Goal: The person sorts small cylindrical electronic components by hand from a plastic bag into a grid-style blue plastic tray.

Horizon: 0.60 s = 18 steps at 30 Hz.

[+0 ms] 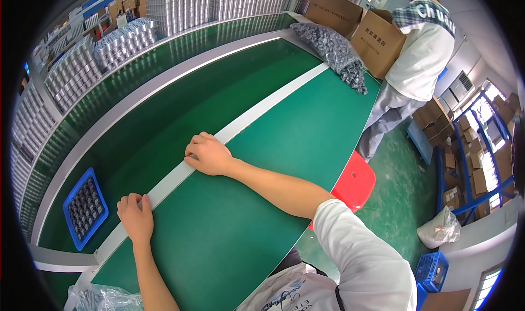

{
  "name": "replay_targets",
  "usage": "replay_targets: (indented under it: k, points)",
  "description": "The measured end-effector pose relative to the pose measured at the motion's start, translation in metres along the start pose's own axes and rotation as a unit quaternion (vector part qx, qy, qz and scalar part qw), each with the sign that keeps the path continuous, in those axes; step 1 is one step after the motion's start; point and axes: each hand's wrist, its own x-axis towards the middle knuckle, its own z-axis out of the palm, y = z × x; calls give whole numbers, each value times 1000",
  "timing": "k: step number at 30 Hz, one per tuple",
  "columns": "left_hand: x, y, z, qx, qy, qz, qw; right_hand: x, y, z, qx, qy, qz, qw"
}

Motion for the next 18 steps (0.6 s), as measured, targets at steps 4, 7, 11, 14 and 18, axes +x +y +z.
replay_targets:
  k: [4, 7, 11, 14, 18]
  points:
    - [1, 3, 3, -10, 2, -1, 1000, 0, 3, -2, -5, -2, 7, 1000]
    - [-1, 2, 4, -9, 11, 7, 1000, -1, 5, 2, -2, 9, -7, 1000]
    - [-2, 4, 7, -4, -2, -14, 1000, -3, 8, 3, 2, 17, -14, 1000]
    - [-1, 6, 14, 1, -16, -31, 999, -4, 16, 4, 3, 17, -14, 1000]
    - [1, 14, 6, 3, -3, -29, 1000, -2, 13, -4, 5, 25, -20, 999]
